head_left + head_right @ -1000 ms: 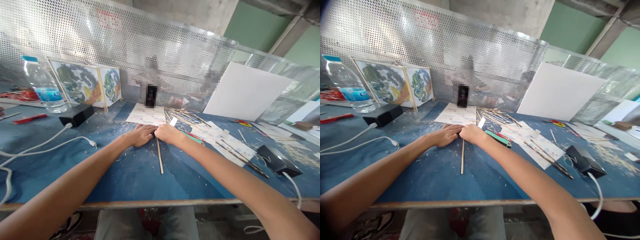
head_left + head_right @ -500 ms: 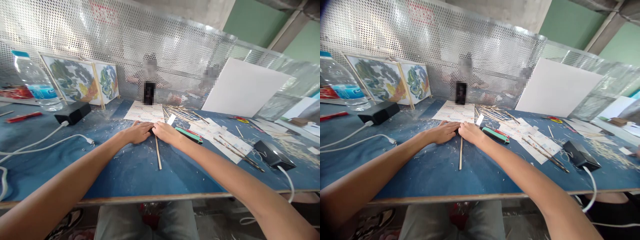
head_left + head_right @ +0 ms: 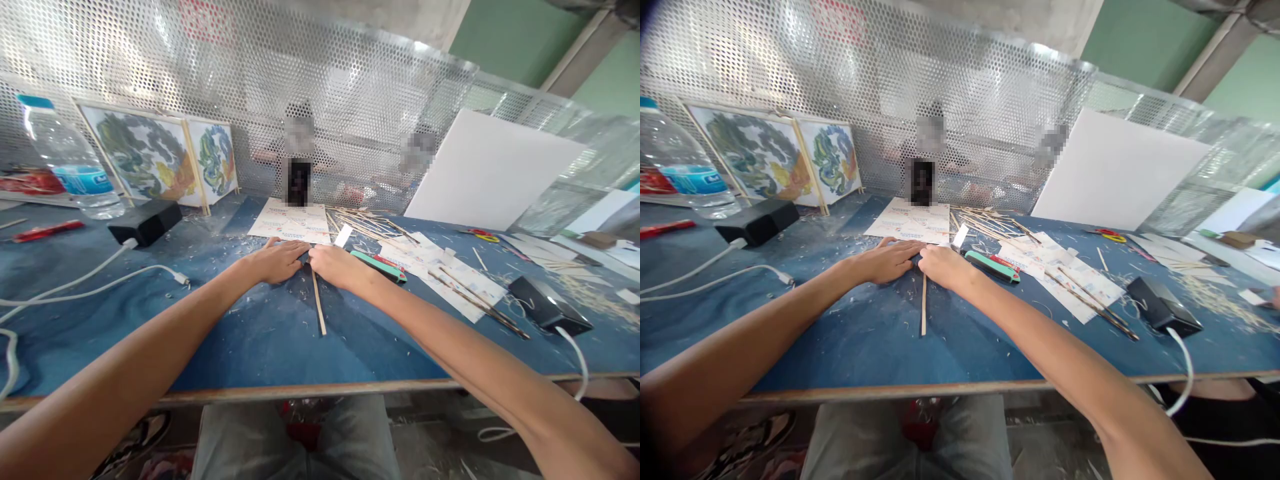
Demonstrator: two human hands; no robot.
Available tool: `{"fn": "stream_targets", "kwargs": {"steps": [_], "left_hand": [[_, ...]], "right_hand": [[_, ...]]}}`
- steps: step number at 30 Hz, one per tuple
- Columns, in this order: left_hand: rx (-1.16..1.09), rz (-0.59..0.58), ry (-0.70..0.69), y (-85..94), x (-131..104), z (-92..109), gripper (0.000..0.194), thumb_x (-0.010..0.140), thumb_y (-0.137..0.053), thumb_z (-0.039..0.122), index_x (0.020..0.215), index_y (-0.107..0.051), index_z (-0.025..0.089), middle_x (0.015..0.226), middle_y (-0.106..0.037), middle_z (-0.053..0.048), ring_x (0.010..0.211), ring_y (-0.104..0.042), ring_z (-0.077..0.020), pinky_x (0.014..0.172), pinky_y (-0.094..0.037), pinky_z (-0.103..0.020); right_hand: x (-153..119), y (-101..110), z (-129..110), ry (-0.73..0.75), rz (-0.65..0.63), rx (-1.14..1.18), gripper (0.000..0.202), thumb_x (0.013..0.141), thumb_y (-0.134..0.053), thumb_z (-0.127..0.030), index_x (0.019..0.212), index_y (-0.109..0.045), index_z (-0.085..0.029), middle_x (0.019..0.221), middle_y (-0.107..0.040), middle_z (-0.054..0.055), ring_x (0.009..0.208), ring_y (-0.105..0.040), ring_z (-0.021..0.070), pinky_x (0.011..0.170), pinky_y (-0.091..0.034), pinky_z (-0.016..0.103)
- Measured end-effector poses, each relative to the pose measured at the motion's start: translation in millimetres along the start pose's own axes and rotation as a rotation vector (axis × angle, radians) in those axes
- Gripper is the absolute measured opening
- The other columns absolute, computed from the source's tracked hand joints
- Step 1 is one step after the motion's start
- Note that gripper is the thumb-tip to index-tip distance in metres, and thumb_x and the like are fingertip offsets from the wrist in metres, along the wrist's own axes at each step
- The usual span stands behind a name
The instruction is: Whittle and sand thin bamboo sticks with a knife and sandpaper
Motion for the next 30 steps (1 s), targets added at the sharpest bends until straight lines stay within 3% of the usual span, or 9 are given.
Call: {"fn": "stream_targets", "kwargs": {"steps": [8,17,22,30], "left_hand": [[0.021,0.004,-0.027,-0.9,-1.2,1.0,0.043,0.097,-0.06,0.033,0.138,-0.054,0.021,0.149,-0.05,-0.012,0.134,-0.049,-0.032,0.113,-0.034,-0.061],[0.044,0.008,-0.019,-0.8,-1.3,1.8,0.044,0.097,-0.06,0.034,0.139,-0.053,0.02,0.149,-0.049,-0.012,0.134,-0.049,-0.0324,0.112,-0.035,-0.061],[0.067,0.009,-0.02,-1.4,-0.3,2.5,0.045,0.097,-0.06,0.034,0.139,-0.053,0.02,0.15,-0.049,-0.012,0.135,-0.048,-0.0325,0.112,-0.035,-0.061],[0.075,-0.001,-0.012,1.4,-2.1,8.2,0.045,0.097,-0.06,0.034,0.139,-0.054,0.019,0.15,-0.049,-0.012,0.136,-0.048,-0.0324,0.113,-0.034,-0.061]], "right_hand": [[-11.8,4.4,-9.2,0.067,-0.014,0.001,0.025,0.096,-0.047,-0.006,0.094,-0.072,-0.008,0.094,-0.067,0.015,0.099,-0.063,0.0257,0.079,-0.05,0.034],[-57.8,22.7,-40.0,0.204,-0.023,-0.012,0.02,0.094,-0.053,-0.007,0.085,-0.071,-0.011,0.089,-0.066,0.011,0.089,-0.06,0.0238,0.073,-0.048,0.034],[-73.7,26.7,-48.7,0.234,0.008,-0.029,0.02,0.095,-0.05,-0.006,0.093,-0.07,-0.009,0.096,-0.067,0.012,0.089,-0.059,0.0238,0.072,-0.049,0.035],[-90.2,25.8,-60.3,0.255,0.113,-0.042,0.025,0.097,-0.045,-0.004,0.093,-0.069,-0.008,0.089,-0.066,0.013,0.086,-0.06,0.0241,0.066,-0.048,0.035]]}}
Point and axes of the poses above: each hand's wrist, its own x-axis towards the middle knuckle, its own y-axis out of the back of the hand, z = x × y, the point moved 1 cm from there along x, towards the middle knuckle
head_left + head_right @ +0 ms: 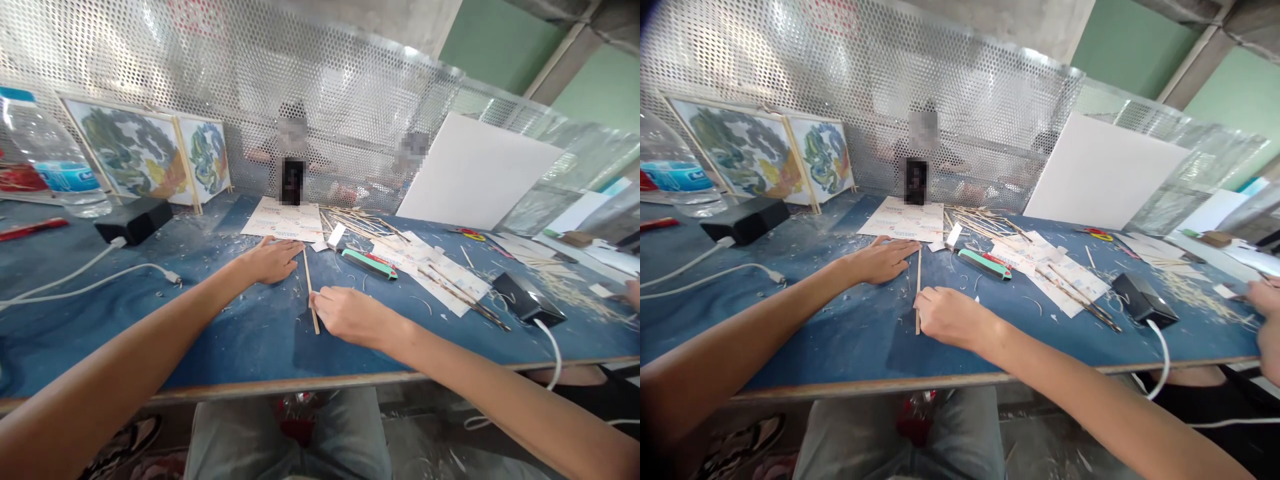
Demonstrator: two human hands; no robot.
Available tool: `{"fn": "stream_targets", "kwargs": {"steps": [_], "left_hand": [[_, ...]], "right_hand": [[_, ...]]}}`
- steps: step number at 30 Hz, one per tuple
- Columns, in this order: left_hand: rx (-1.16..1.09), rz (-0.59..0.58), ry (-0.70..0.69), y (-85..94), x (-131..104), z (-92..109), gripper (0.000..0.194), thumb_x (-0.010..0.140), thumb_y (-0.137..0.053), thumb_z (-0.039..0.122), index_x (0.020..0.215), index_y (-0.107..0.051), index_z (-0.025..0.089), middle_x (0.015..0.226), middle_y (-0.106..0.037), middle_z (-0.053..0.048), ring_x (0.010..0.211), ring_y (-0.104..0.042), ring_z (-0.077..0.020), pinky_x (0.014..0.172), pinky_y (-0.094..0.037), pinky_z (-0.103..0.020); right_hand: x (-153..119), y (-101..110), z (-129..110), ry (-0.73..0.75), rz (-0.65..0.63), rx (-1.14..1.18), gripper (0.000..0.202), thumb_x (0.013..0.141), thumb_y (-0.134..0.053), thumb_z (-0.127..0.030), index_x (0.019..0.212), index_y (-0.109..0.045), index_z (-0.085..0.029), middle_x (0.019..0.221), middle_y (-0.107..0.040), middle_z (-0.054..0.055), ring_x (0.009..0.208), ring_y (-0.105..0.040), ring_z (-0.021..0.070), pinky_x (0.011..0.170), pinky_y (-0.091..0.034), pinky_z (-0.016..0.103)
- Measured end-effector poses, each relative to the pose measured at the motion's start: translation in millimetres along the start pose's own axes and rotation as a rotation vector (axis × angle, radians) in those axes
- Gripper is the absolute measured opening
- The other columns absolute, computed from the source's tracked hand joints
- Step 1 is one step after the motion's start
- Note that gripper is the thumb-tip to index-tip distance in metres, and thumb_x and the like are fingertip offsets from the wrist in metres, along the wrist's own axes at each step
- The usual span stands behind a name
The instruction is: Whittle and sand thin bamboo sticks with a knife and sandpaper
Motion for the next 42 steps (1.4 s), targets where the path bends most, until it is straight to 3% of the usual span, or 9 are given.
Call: {"fn": "stream_targets", "kwargs": {"steps": [4,13,18,21,24,29,32,37,42], "left_hand": [[-0.008,-0.002,-0.009,-0.5,0.2,0.7,0.045,0.097,-0.06,0.035,0.139,-0.054,0.019,0.15,-0.049,-0.013,0.137,-0.047,-0.0325,0.114,-0.032,-0.061],[0.003,0.017,-0.006,-2.9,0.1,-0.4,0.045,0.097,-0.061,0.034,0.138,-0.054,0.019,0.148,-0.051,-0.013,0.134,-0.049,-0.0324,0.111,-0.036,-0.061],[-0.017,0.02,-0.014,-3.2,0.7,-1.6,0.045,0.097,-0.06,0.034,0.139,-0.053,0.019,0.149,-0.05,-0.013,0.135,-0.049,-0.0325,0.112,-0.035,-0.061],[-0.037,0.018,-0.018,-3.6,1.5,-4.0,0.046,0.098,-0.059,0.034,0.141,-0.052,0.019,0.149,-0.05,-0.013,0.135,-0.048,-0.0324,0.113,-0.035,-0.061],[-0.065,0.003,-0.024,-4.3,2.9,-6.4,0.047,0.099,-0.057,0.036,0.142,-0.05,0.019,0.152,-0.048,-0.013,0.138,-0.046,-0.0322,0.114,-0.033,-0.06],[-0.086,-0.014,-0.01,-5.4,4.3,-8.2,0.049,0.1,-0.054,0.039,0.144,-0.049,0.02,0.154,-0.046,-0.013,0.14,-0.043,-0.0319,0.116,-0.03,-0.06],[-0.068,0.013,-0.001,-3.7,2.8,-9.3,0.046,0.102,-0.047,0.036,0.145,-0.048,0.018,0.152,-0.049,-0.015,0.139,-0.045,-0.0302,0.116,-0.029,-0.057],[-0.046,0.096,-0.044,6.5,-1.7,-7.5,0.049,0.1,-0.035,0.025,0.146,-0.048,0.015,0.152,-0.05,-0.018,0.14,-0.046,-0.03,0.116,-0.023,-0.053],[-0.071,0.066,-0.27,19.6,-2.9,5.5,0.042,0.091,-0.048,0.011,0.122,-0.069,0.028,0.141,-0.062,-0.003,0.13,-0.056,-0.0213,0.114,-0.029,-0.04]], "right_hand": [[-7.4,2.3,-13.1,0.014,0.146,-0.01,0.027,0.097,-0.046,-0.004,0.086,-0.07,-0.009,0.085,-0.065,0.011,0.08,-0.06,0.0214,0.063,-0.048,0.033],[-22.8,18.0,-41.0,0.043,0.22,-0.04,0.017,0.09,-0.058,-0.004,0.082,-0.073,-0.008,0.087,-0.069,0.014,0.08,-0.062,0.022,0.064,-0.051,0.032],[-33.7,23.2,-50.2,0.043,0.311,-0.05,0.018,0.091,-0.059,-0.005,0.1,-0.074,-0.002,0.087,-0.07,0.013,0.076,-0.063,0.0209,0.062,-0.052,0.032],[-46.3,25.4,-38.6,0.027,0.38,-0.009,0.02,0.094,-0.057,-0.008,0.106,-0.072,-0.002,0.086,-0.072,0.01,0.072,-0.063,0.0192,0.062,-0.053,0.033],[-64.9,22.8,-9.5,-0.092,0.417,0.003,0.026,0.094,-0.057,-0.005,0.117,-0.068,-0.002,0.1,-0.074,0.013,0.084,-0.067,0.0221,0.076,-0.057,0.036],[-76.2,-0.1,40.0,-0.358,0.299,-0.035,0.044,0.093,-0.048,0.002,0.134,-0.058,-0.006,0.118,-0.071,0.015,0.108,-0.066,0.0271,0.097,-0.053,0.044],[-66.8,-10.3,45.4,-0.439,0.181,0.065,0.041,0.096,-0.051,-0.01,0.136,-0.058,-0.012,0.125,-0.069,0.013,0.113,-0.065,0.0281,0.102,-0.05,0.049],[-66.4,-14.5,47.2,-0.599,0.127,0.216,0.041,0.095,-0.05,-0.017,0.134,-0.061,-0.018,0.132,-0.067,0.009,0.121,-0.062,0.0278,0.107,-0.047,0.048],[-80.8,-30.8,66.2,-0.631,0.035,0.384,0.048,0.09,-0.053,-0.017,0.137,-0.059,-0.021,0.132,-0.067,0.011,0.122,-0.061,0.0305,0.102,-0.049,0.05]]}}
Point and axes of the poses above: each hand's wrist, its own x-axis towards the middle knuckle, its own y-axis out of the back of the hand, z = x × y, the point moved 1 cm from there along x, towards the middle knuckle
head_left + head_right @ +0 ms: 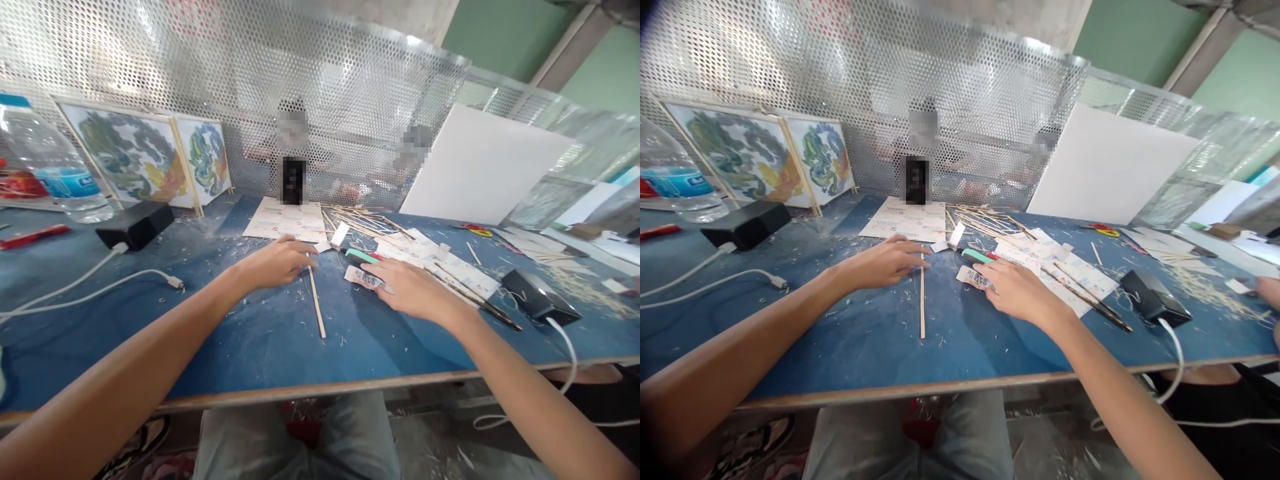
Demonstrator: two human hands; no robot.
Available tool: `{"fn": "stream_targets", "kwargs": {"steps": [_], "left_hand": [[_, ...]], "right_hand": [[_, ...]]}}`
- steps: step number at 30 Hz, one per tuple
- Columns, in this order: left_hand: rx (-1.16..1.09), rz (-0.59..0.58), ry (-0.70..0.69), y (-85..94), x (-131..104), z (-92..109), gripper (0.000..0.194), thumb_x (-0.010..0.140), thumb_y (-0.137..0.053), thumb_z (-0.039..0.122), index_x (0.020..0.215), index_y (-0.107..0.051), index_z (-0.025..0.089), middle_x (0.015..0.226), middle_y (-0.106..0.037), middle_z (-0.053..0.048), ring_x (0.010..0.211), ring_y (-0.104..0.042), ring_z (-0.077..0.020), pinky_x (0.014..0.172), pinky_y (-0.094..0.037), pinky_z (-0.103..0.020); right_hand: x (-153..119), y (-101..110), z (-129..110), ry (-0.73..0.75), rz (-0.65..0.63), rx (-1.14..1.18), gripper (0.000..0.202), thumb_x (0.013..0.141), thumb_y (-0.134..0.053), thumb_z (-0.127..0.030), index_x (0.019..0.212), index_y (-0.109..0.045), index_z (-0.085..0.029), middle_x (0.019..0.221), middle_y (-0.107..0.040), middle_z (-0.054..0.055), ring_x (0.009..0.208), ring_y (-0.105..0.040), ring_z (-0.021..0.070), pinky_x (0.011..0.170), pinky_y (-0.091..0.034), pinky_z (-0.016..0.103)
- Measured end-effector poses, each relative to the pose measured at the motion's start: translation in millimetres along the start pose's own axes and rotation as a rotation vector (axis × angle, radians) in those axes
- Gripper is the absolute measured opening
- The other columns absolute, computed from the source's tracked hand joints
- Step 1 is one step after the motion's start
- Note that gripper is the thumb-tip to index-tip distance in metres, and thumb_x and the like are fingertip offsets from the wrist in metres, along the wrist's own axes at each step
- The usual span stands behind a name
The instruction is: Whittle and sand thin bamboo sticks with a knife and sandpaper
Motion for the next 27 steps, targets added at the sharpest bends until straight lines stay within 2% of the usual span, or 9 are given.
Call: {"fn": "stream_targets", "kwargs": {"steps": [3,7,10,12,14,16,18,22,27], "left_hand": [[-0.022,-0.008,-0.069,3.1,2.8,5.5,0.037,0.089,-0.051,0.006,0.105,-0.075,0.028,0.123,-0.073,-0.001,0.117,-0.064,-0.0181,0.109,-0.035,-0.035],[-0.029,0.018,-0.06,4.2,3.4,6.9,0.032,0.091,-0.051,0.009,0.101,-0.076,0.027,0.107,-0.077,-0.001,0.102,-0.069,-0.0192,0.102,-0.043,-0.035],[-0.028,0.022,-0.05,4.5,2.2,6.2,0.029,0.092,-0.052,0.011,0.097,-0.075,0.026,0.101,-0.078,-0.001,0.097,-0.069,-0.0198,0.099,-0.045,-0.035],[-0.028,0.023,-0.035,4.4,1.4,5.1,0.028,0.093,-0.051,0.012,0.095,-0.075,0.026,0.097,-0.078,-0.001,0.095,-0.069,-0.0202,0.095,-0.047,-0.034],[-0.028,0.026,-0.018,3.9,0.7,4.0,0.028,0.094,-0.049,0.014,0.096,-0.075,0.026,0.098,-0.078,-0.002,0.096,-0.069,-0.0211,0.091,-0.049,-0.033],[-0.029,0.027,-0.006,3.4,0.1,3.5,0.029,0.094,-0.048,0.015,0.097,-0.075,0.026,0.1,-0.078,-0.003,0.098,-0.069,-0.0218,0.089,-0.05,-0.033],[-0.03,0.032,0.001,3.2,-0.4,4.1,0.03,0.095,-0.048,0.015,0.099,-0.075,0.027,0.101,-0.077,-0.003,0.099,-0.069,-0.0215,0.088,-0.05,-0.032],[-0.031,0.041,0.009,3.4,-0.4,7.2,0.03,0.096,-0.046,0.018,0.099,-0.075,0.028,0.1,-0.077,-0.003,0.096,-0.069,-0.0212,0.087,-0.05,-0.032],[-0.027,0.037,0.013,3.3,0.0,10.8,0.029,0.097,-0.044,0.02,0.098,-0.073,0.025,0.098,-0.075,-0.005,0.092,-0.069,-0.0236,0.082,-0.05,-0.035]], "right_hand": [[2.9,-2.8,7.9,0.011,-0.015,0.191,0.047,0.089,-0.056,-0.017,0.135,-0.061,-0.027,0.128,-0.068,0.008,0.116,-0.063,0.0268,0.101,-0.047,0.047],[7.4,9.1,27.4,-0.103,0.019,0.512,0.041,0.088,-0.062,-0.029,0.128,-0.066,-0.026,0.104,-0.072,0.006,0.092,-0.068,0.0226,0.089,-0.052,0.043],[16.0,25.5,67.3,-0.206,0.16,0.77,0.046,0.087,-0.065,-0.038,0.132,-0.062,-0.025,0.102,-0.072,0.006,0.09,-0.069,0.0206,0.084,-0.054,0.038],[23.1,33.4,103.9,-0.368,0.355,0.782,0.055,0.087,-0.063,-0.043,0.138,-0.055,-0.025,0.112,-0.072,0.008,0.088,-0.07,0.0209,0.078,-0.056,0.036],[27.8,35.1,138.5,-0.451,0.4,0.737,0.061,0.089,-0.058,-0.042,0.145,-0.047,-0.02,0.122,-0.068,0.013,0.096,-0.07,0.0219,0.081,-0.056,0.035],[26.4,32.4,165.9,-0.522,0.356,0.676,0.062,0.088,-0.057,-0.041,0.144,-0.048,-0.015,0.12,-0.069,0.016,0.097,-0.07,0.0241,0.082,-0.055,0.037],[17.9,28.4,182.6,-0.575,0.259,0.587,0.059,0.082,-0.066,-0.041,0.131,-0.06,-0.011,0.111,-0.072,0.018,0.096,-0.069,0.0283,0.085,-0.053,0.041],[-7.3,21.3,185.2,-0.555,0.0,0.443,0.039,0.074,-0.074,-0.046,0.098,-0.077,-0.015,0.101,-0.076,0.015,0.097,-0.068,0.0327,0.091,-0.048,0.042],[-19.8,5.8,164.0,-0.483,-0.179,0.353,0.066,0.073,-0.074,-0.052,0.13,-0.066,-0.02,0.123,-0.071,0.013,0.106,-0.066,0.0308,0.091,-0.048,0.036]]}}
Point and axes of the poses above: each hand's wrist, its own x-axis towards the middle knuckle, its own y-axis out of the back of the hand, z = x × y, the point moved 1 cm from there along x, towards the middle knuckle
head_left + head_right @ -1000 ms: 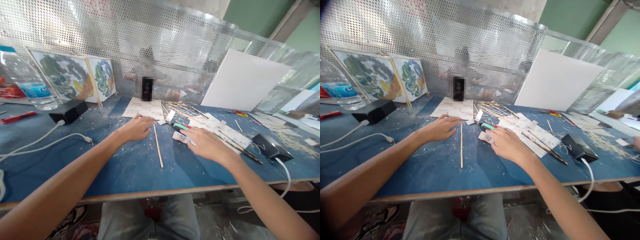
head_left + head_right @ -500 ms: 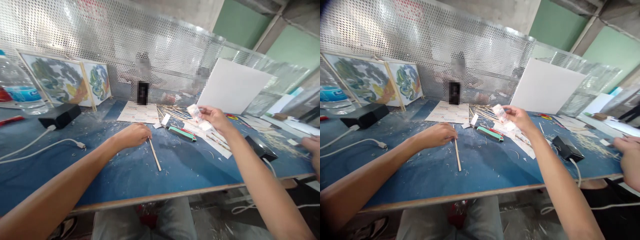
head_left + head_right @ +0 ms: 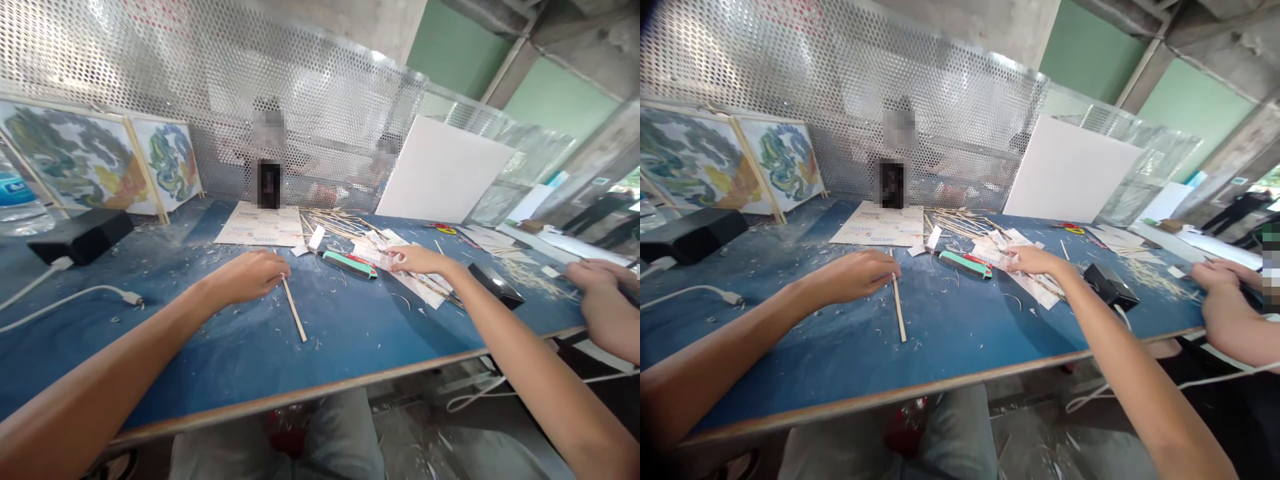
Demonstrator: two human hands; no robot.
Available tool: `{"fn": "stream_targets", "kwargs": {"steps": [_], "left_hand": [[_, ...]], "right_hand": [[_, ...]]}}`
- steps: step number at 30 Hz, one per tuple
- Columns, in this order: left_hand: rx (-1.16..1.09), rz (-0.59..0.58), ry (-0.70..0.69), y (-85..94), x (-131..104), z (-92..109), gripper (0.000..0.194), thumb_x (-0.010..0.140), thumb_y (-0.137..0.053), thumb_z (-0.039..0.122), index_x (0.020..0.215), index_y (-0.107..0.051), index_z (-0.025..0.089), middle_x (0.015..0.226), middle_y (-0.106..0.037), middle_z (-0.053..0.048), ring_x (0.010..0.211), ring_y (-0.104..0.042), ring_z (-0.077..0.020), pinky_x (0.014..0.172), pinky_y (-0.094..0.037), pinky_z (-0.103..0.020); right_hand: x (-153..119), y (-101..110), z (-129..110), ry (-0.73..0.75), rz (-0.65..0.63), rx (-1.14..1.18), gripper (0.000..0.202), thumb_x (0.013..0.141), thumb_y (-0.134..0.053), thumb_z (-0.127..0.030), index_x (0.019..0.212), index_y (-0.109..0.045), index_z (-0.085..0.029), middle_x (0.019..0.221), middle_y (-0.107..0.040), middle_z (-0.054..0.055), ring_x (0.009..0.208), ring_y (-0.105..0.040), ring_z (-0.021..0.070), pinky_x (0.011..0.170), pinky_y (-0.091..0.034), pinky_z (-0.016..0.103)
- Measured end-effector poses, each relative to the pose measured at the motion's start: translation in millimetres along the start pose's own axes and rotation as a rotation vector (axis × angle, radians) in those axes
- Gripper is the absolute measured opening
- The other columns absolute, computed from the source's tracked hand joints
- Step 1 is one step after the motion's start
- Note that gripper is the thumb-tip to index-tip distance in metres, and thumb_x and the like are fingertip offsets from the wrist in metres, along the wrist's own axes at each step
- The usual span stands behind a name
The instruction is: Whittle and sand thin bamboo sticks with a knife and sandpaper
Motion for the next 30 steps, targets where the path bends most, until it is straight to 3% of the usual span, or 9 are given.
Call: {"fn": "stream_targets", "kwargs": {"steps": [5,7,9,12,15,17,19,24,30], "left_hand": [[-0.02,0.004,0.01,-0.2,-2.0,1.5,0.028,0.096,-0.046,0.021,0.103,-0.073,0.024,0.102,-0.075,-0.007,0.097,-0.068,-0.0252,0.089,-0.05,-0.039],[-0.047,0.019,0.014,0.1,-3.0,1.9,0.028,0.096,-0.047,0.02,0.106,-0.073,0.024,0.108,-0.075,-0.007,0.104,-0.067,-0.0262,0.097,-0.048,-0.042],[-0.09,0.044,0.022,0.8,-3.8,2.8,0.028,0.094,-0.05,0.02,0.11,-0.072,0.024,0.114,-0.073,-0.008,0.111,-0.065,-0.0275,0.104,-0.044,-0.045],[-0.183,0.116,0.064,3.0,-3.5,6.4,0.03,0.093,-0.052,0.02,0.118,-0.07,0.023,0.123,-0.07,-0.009,0.119,-0.061,-0.0298,0.109,-0.039,-0.05],[-0.321,0.229,0.151,6.1,-0.7,13.0,0.036,0.094,-0.054,0.025,0.129,-0.063,0.025,0.128,-0.067,-0.01,0.118,-0.061,-0.0314,0.106,-0.042,-0.054],[-0.46,0.302,0.196,8.6,2.4,18.3,0.04,0.096,-0.054,0.03,0.135,-0.057,0.024,0.125,-0.068,-0.011,0.11,-0.065,-0.0283,0.097,-0.051,-0.05],[-0.628,0.356,0.207,11.6,5.3,23.3,0.044,0.098,-0.053,0.034,0.14,-0.05,0.022,0.122,-0.067,-0.013,0.103,-0.068,-0.0241,0.088,-0.057,-0.041],[-1.005,0.374,0.14,17.6,5.3,28.1,0.046,0.092,-0.063,0.036,0.132,-0.05,0.018,0.121,-0.069,-0.015,0.098,-0.072,-0.0231,0.08,-0.06,-0.035],[-1.212,0.351,0.124,19.4,-0.6,30.3,0.051,0.074,-0.084,0.028,0.119,-0.061,0.018,0.104,-0.077,-0.01,0.091,-0.074,-0.0243,0.076,-0.061,-0.034]], "right_hand": [[4.5,-3.6,-7.8,0.012,0.039,-0.068,0.085,0.065,-0.08,-0.048,0.142,-0.055,-0.019,0.129,-0.066,0.015,0.107,-0.064,0.0327,0.089,-0.046,0.037],[5.4,2.0,-10.0,0.023,0.067,-0.073,0.069,0.064,-0.08,-0.048,0.126,-0.067,-0.018,0.119,-0.07,0.014,0.105,-0.063,0.0339,0.085,-0.045,0.036],[4.0,8.5,-13.1,0.037,0.087,-0.062,0.044,0.066,-0.077,-0.049,0.098,-0.075,-0.018,0.096,-0.075,0.011,0.091,-0.065,0.0319,0.077,-0.045,0.035],[-2.0,19.0,-24.4,0.069,0.149,-0.007,0.035,0.073,-0.072,-0.054,0.075,-0.071,-0.019,0.074,-0.071,0.007,0.076,-0.063,0.027,0.068,-0.042,0.033],[-11.0,29.6,-51.6,0.124,0.242,0.105,0.045,0.085,-0.058,-0.06,0.094,-0.072,-0.018,0.088,-0.072,0.008,0.08,-0.063,0.0248,0.067,-0.043,0.032],[-16.9,34.2,-80.9,0.191,0.268,0.207,0.051,0.09,-0.051,-0.061,0.112,-0.069,-0.018,0.101,-0.072,0.008,0.085,-0.064,0.023,0.068,-0.046,0.031],[-21.3,33.9,-116.8,0.324,0.222,0.397,0.048,0.087,-0.061,-0.058,0.109,-0.071,-0.016,0.1,-0.071,0.009,0.083,-0.063,0.0216,0.067,-0.046,0.03],[-17.4,3.5,-188.4,0.587,-0.058,0.69,0.029,0.085,-0.071,-0.045,0.091,-0.073,-0.017,0.084,-0.068,0.002,0.072,-0.058,0.0133,0.063,-0.044,0.025],[2.1,-52.9,-194.0,0.597,-0.243,0.898,0.036,0.089,-0.065,-0.049,0.1,-0.069,-0.015,0.082,-0.068,0.004,0.069,-0.059,0.0143,0.059,-0.044,0.025]]}}
Point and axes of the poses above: each hand's wrist, its own x-axis towards the middle knuckle, its own y-axis out of the back of the hand, z = x × y, the point moved 1 cm from there along x, towards the middle knuckle
